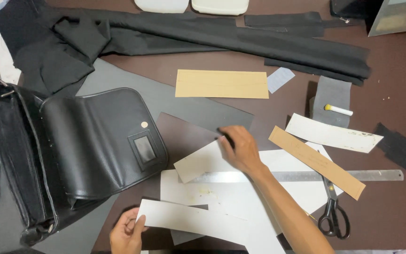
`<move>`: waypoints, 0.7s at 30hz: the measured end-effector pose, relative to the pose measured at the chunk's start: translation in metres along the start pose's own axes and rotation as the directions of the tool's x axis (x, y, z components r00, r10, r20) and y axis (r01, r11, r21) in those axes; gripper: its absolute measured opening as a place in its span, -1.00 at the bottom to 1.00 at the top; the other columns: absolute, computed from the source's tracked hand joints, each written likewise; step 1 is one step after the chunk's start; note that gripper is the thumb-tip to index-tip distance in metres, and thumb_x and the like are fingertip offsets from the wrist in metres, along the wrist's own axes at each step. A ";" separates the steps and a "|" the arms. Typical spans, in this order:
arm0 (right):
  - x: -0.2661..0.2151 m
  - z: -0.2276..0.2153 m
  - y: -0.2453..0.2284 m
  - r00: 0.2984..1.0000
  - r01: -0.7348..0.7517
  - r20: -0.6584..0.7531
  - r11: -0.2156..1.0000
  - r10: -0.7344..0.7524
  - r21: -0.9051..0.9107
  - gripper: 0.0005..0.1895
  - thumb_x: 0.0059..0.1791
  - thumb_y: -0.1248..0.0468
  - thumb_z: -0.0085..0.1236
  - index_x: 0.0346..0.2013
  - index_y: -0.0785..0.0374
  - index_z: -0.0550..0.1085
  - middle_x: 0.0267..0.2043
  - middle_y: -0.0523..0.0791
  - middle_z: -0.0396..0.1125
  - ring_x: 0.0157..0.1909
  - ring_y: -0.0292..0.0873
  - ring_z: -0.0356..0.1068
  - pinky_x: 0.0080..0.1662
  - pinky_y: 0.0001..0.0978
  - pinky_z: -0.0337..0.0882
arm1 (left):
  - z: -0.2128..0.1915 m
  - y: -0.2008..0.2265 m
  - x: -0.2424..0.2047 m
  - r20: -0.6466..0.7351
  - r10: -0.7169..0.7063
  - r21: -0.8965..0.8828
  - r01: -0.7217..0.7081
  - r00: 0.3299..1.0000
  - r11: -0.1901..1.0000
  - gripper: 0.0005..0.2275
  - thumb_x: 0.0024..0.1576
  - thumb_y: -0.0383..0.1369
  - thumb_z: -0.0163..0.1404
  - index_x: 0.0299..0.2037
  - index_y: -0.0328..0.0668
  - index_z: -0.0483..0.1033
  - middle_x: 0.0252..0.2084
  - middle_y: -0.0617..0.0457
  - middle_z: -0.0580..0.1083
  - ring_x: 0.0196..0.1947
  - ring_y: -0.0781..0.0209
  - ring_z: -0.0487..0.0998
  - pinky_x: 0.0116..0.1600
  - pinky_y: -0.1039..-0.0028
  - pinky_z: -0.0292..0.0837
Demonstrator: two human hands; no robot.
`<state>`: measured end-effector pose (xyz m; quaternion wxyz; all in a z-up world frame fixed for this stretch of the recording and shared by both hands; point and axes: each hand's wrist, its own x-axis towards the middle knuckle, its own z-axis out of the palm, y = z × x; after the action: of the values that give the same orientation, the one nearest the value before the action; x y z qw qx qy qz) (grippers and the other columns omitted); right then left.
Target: Measuring, marking, and cutting patterns for a leather bag assembly
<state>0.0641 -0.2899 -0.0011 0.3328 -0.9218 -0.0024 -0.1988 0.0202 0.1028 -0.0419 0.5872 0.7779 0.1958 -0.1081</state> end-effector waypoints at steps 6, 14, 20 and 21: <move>0.014 -0.012 0.044 0.946 -0.257 0.124 0.926 0.300 -0.276 -0.37 0.00 -0.05 0.16 0.26 0.21 0.39 0.25 -0.05 0.24 0.26 0.11 0.21 0.18 0.07 0.23 | 0.000 0.080 0.012 0.079 0.273 -0.128 -0.262 0.959 0.957 -0.80 0.11 -0.55 0.11 -0.07 -0.47 0.57 -0.27 -0.19 0.64 -0.37 0.20 0.62 -0.18 0.50 0.57; 0.095 0.012 0.081 0.956 0.104 0.286 0.989 -0.070 -0.105 -0.68 0.13 0.32 -0.18 0.12 0.23 0.46 0.21 -0.09 0.33 0.03 0.09 0.32 -0.03 -0.03 0.39 | 0.046 0.173 0.069 0.168 0.422 -0.354 -0.345 0.891 0.870 -0.85 0.18 -0.54 0.05 -0.08 -0.40 0.49 -0.20 -0.09 0.55 -0.22 0.21 0.57 -0.12 0.53 0.48; 0.129 -0.011 0.107 0.976 -0.178 0.068 0.936 0.208 -0.302 -0.57 0.08 0.30 -0.13 0.25 0.35 0.34 0.36 0.07 0.22 0.32 0.20 0.19 0.25 0.08 0.22 | 0.073 0.188 0.108 0.212 0.294 -0.389 -0.195 0.932 0.900 -0.81 0.15 -0.54 0.06 -0.03 -0.40 0.49 -0.16 -0.12 0.55 -0.33 0.20 0.52 -0.18 0.47 0.46; 0.128 -0.024 0.092 0.928 -0.367 0.035 0.926 0.371 -0.085 -0.60 0.08 0.19 -0.10 0.16 0.27 0.44 0.27 -0.02 0.34 0.25 0.05 0.31 0.23 -0.09 0.25 | 0.081 0.194 0.116 0.248 0.289 -0.440 -0.159 0.925 0.884 -0.82 0.15 -0.56 0.04 -0.05 -0.41 0.49 -0.15 -0.14 0.56 -0.31 0.20 0.53 -0.22 0.50 0.46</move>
<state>0.1861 -0.3927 0.0059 0.3285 -0.9225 0.1703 -0.1093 0.2131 0.0000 0.0580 0.7696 0.6276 0.0283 -0.1144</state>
